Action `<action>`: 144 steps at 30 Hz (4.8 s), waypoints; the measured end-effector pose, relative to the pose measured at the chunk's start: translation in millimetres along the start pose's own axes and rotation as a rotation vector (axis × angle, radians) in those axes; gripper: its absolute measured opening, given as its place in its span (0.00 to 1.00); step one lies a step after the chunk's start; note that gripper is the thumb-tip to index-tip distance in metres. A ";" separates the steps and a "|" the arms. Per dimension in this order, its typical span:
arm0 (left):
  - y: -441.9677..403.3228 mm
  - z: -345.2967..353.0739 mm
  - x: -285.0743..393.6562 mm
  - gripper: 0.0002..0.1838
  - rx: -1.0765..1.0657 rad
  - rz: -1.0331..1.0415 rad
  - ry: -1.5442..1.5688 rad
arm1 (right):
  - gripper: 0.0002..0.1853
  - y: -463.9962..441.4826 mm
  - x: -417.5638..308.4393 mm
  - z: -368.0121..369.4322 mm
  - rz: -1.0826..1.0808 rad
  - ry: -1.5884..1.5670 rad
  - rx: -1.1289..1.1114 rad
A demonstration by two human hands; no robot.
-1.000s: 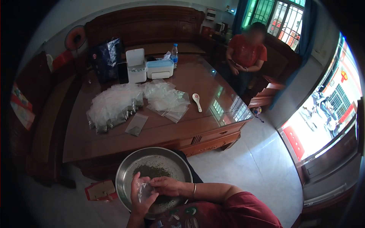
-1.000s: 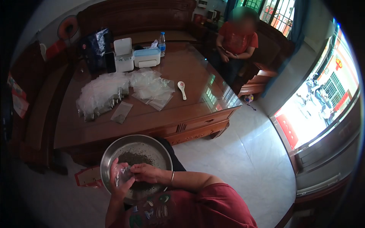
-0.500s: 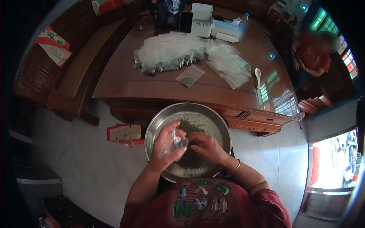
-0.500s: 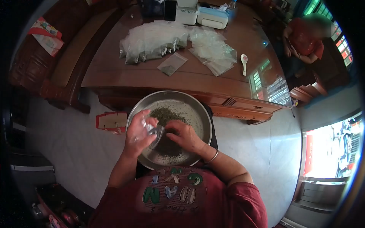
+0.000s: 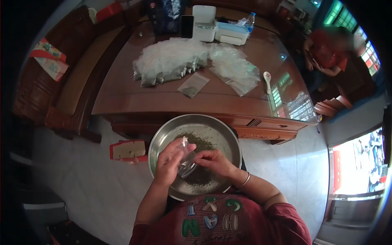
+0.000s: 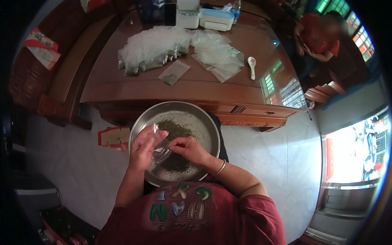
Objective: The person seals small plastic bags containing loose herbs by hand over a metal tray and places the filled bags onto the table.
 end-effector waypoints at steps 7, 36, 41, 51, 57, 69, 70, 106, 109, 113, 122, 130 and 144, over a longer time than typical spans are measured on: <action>17.4 -50.3 -11.1 0.13 0.287 -0.047 -0.243 | 0.07 2.2 -34.6 -16.7 -0.110 0.285 0.017; 29.4 -94.8 -13.9 0.10 0.487 -0.063 -0.849 | 0.08 -84.4 -156.1 -324.8 -0.342 0.165 1.166; 27.1 -93.1 -14.1 0.10 0.462 -0.087 -0.911 | 0.09 -111.4 -154.1 -324.6 -0.251 0.189 1.033; 28.7 -94.5 -14.5 0.10 0.487 -0.096 -0.942 | 0.14 -104.2 -177.2 -262.5 -0.504 1.113 1.238; 24.6 -93.3 -14.4 0.11 0.431 -0.042 -1.028 | 0.13 -164.0 -137.4 -142.3 -0.539 1.172 0.490; 9.7 -62.9 -13.6 0.14 0.341 -0.139 -0.348 | 0.08 -182.6 -88.3 -68.6 -0.602 1.469 0.291; 3.3 -52.1 -15.2 0.17 0.320 -0.153 -0.171 | 0.08 -166.6 -88.6 -54.6 -0.704 1.414 0.238; 19.0 25.6 27.7 0.12 0.051 0.100 -0.525 | 0.02 15.1 -92.6 32.0 -0.193 0.181 0.007; 18.0 25.6 27.8 0.09 0.108 0.136 -0.610 | 0.01 16.2 -89.9 37.1 -0.264 0.414 0.008; 24.4 20.4 23.3 0.07 0.151 0.089 -0.674 | 0.01 15.0 -83.6 42.3 -0.259 0.477 -0.008; 27.1 12.9 19.2 0.05 0.216 0.017 -0.709 | 0.03 15.9 -74.7 42.2 -0.186 0.259 -0.073; 27.4 2.0 7.5 0.01 0.117 0.046 -0.812 | 0.06 23.6 -82.3 44.0 -0.251 0.297 -0.096; 24.7 -12.1 -29.1 0.06 -0.044 -0.189 -0.352 | 0.08 12.5 -59.2 37.4 -0.498 0.222 -0.065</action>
Point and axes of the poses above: each hand's wrist, its own y-axis away from the middle knuckle, its own z-axis out of the palm, x = y × z, the point moved 5 cm from there along -y, towards the middle knuckle, and after that the axes turned 13 degrees about -y, right-handed, at the moved point
